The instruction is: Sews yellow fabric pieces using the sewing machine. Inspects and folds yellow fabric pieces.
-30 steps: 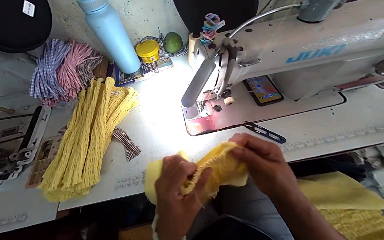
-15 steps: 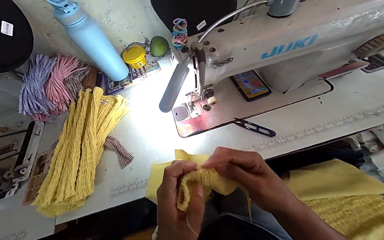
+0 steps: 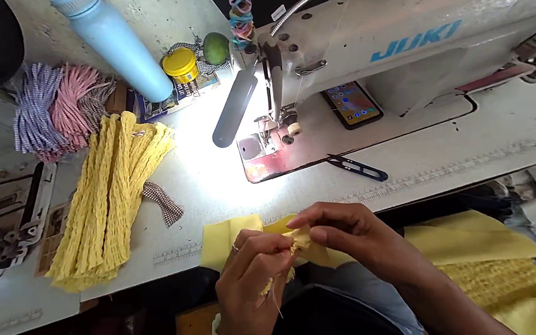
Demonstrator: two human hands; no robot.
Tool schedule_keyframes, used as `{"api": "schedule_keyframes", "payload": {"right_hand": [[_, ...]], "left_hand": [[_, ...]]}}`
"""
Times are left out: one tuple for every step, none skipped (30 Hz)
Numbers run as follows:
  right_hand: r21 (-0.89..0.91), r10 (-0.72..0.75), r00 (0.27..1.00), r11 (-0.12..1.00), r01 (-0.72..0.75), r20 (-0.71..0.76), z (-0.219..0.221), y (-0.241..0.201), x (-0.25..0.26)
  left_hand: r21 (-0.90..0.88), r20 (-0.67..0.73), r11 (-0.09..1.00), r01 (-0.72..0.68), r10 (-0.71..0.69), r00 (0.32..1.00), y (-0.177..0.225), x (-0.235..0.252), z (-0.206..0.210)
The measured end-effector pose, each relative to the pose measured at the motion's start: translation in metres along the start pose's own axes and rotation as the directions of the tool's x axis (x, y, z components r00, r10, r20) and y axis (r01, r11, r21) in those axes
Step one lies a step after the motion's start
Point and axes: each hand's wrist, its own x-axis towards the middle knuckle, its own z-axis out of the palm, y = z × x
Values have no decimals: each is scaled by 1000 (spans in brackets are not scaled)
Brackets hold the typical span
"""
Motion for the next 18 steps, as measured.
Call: {"api": "schedule_keyframes", "payload": {"right_hand": [[-22,31,999,999,-31,-17,1,-1,1],[-39,48,998,998,-50,-44,3,0,2],[-51,53,996,997,-57,-70,4,1,2],[-57,46,994,997,-52,-96,5,2,3],[-61,30,991,997,-38,-127,5,4,3],[-59,10,986,998,-20,-164,5,7,3],[-48,-1,978,999,-10,-210,4,9,3],[-18,13,967,1000,-18,-254,3,9,3],[33,50,956,999,-42,-290,3,9,3],[93,93,946,993,-67,-311,3,8,4],[150,136,939,984,-92,-316,4,8,5],[200,171,937,973,-113,-303,4,8,6],[222,192,943,966,-132,-273,4,8,6],[216,193,953,966,-143,-234,4,9,6],[182,174,965,973,-139,-195,4,9,5],[123,137,977,985,-118,-166,4,9,4],[56,85,986,995,-77,-142,4,10,2],[-3,24,993,1000,-24,-118,5,11,0]], "left_hand": [[22,7,1000,-21,21,1000,0,0,1],[41,15,998,-41,40,999,1,-1,2],[58,23,997,-56,54,998,1,-2,4],[72,28,995,-67,65,997,1,-3,6],[82,29,994,-76,74,997,1,-4,7],[84,26,993,-83,81,996,1,-6,8],[76,21,993,-87,85,996,0,-7,8],[66,14,994,-84,83,996,-1,-8,8],[55,4,995,-78,78,997,-2,-9,8],[42,-5,997,-70,70,998,-3,-10,9],[31,-14,998,-56,56,998,-4,-11,9],[19,-23,999,-33,33,999,-5,-11,10],[2,-34,1000,-5,5,999,-6,-12,11],[-11,-43,1000,23,-23,999,-6,-12,11],[-21,-52,999,45,-46,998,-6,-11,11],[-26,-59,998,63,-64,996,-6,-11,10],[-32,-65,996,78,-80,995,-7,-10,10],[-44,-72,995,93,-96,993,-7,-9,10]]}}
